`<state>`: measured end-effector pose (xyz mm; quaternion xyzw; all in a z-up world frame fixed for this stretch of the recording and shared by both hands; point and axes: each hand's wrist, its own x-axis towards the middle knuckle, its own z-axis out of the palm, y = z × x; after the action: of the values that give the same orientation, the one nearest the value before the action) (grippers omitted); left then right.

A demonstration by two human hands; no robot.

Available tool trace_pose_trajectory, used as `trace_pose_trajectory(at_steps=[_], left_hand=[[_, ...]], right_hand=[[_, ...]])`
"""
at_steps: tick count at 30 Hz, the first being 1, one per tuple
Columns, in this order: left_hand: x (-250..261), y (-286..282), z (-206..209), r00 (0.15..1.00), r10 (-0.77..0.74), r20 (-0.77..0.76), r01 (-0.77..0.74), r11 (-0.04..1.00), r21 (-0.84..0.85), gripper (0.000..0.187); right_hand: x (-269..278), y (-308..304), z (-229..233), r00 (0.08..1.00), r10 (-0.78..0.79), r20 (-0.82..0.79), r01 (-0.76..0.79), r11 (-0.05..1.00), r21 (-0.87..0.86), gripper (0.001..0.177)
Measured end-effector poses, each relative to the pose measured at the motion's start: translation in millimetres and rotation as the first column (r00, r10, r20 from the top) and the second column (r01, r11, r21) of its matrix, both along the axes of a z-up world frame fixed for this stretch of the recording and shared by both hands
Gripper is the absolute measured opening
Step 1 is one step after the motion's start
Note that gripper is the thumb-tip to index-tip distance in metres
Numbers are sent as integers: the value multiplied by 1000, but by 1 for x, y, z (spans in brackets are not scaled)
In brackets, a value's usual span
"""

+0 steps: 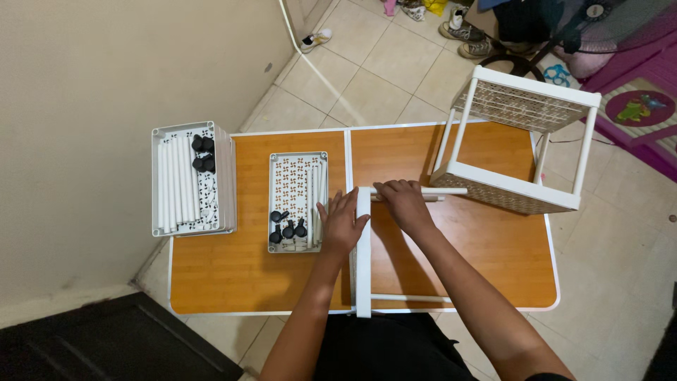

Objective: The person assembles a small white plastic shelving unit by inserting rods into perforated panels and attaching black corner connectors. They repeatedly insert and remove rods to align the frame, then place the assembled unit on the table.

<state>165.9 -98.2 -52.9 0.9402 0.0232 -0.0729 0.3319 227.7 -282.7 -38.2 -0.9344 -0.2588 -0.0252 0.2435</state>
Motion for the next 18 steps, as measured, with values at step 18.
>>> trace_pose_trajectory(at_steps=[18], left_hand=[[-27, -4, 7, 1000, -9, -10, 9, 999, 30, 72]], right_hand=[[9, -2, -4, 967, 96, -238, -92, 995, 28, 27]])
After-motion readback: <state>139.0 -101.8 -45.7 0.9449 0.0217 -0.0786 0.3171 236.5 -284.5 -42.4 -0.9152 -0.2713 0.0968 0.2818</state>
